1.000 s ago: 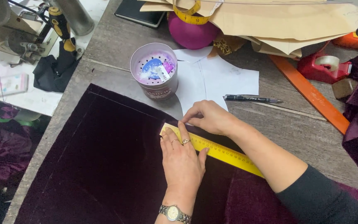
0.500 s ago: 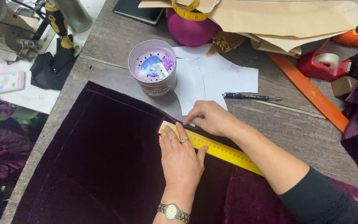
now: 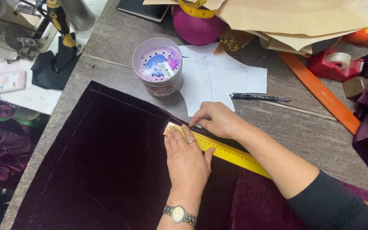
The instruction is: Cutting out a garment pattern from velvet fabric and marking measurement lines using a ruler and chalk.
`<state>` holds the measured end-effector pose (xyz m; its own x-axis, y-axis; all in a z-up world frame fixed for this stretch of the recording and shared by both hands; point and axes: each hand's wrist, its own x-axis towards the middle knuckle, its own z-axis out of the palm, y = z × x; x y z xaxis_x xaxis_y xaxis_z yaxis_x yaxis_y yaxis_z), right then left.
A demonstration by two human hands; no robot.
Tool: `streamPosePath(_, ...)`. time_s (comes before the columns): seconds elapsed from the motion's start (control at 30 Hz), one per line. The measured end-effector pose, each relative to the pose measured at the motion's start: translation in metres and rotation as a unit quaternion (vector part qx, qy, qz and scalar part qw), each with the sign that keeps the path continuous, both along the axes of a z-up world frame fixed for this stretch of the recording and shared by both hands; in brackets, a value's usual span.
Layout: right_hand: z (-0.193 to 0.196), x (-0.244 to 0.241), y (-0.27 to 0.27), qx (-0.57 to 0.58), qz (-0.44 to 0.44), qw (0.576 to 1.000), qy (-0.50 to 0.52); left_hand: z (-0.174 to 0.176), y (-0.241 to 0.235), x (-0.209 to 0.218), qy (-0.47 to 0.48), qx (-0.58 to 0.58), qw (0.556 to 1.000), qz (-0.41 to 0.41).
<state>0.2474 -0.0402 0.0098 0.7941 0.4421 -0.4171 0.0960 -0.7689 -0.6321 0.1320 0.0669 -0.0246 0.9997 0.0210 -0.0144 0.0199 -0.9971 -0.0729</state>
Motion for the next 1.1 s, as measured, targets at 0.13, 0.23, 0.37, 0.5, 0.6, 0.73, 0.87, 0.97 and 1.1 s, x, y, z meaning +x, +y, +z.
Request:
streamPosePath(0.13, 0.016, -0.002, 0.005, 0.015, -0.020, 1.000, 0.005, 0.032, 0.000, 0.006, 0.063, -0.034, 0.997, -0.004)
streamPosePath(0.23, 0.029, -0.004, 0.010, 0.042, -0.045, 0.998, -0.001, 0.046, 0.000, 0.009, 0.126, -0.080, 0.989, -0.005)
streamPosePath(0.37, 0.023, -0.001, 0.014, 0.081, -0.069, 0.994, -0.023, 0.047, 0.000, 0.010, 0.131, -0.077, 0.988, -0.007)
streamPosePath(0.5, 0.013, 0.004, 0.025, 0.089, -0.053, 0.994, -0.039, 0.045, -0.001, 0.010, 0.125, -0.074, 0.989, -0.001)
streamPosePath(0.6, 0.012, 0.007, 0.032, 0.086, -0.044, 0.994, -0.055, 0.043, -0.001, 0.010, 0.123, -0.066, 0.990, 0.000)
streamPosePath(0.73, 0.002, 0.013, 0.037, 0.065, -0.018, 0.995, -0.080, 0.042, -0.002, 0.009, 0.120, -0.068, 0.990, 0.004)
streamPosePath(0.87, 0.005, 0.017, 0.042, 0.053, 0.002, 0.993, -0.102, 0.038, -0.002, 0.010, 0.109, -0.069, 0.992, 0.006)
streamPosePath(0.97, 0.008, 0.020, 0.044, 0.040, 0.007, 0.994, -0.102, 0.041, -0.002, 0.009, 0.114, -0.069, 0.991, 0.007)
streamPosePath(1.1, 0.010, 0.021, 0.045, 0.033, 0.010, 0.994, -0.103, 0.047, -0.001, 0.010, 0.117, -0.075, 0.990, 0.006)
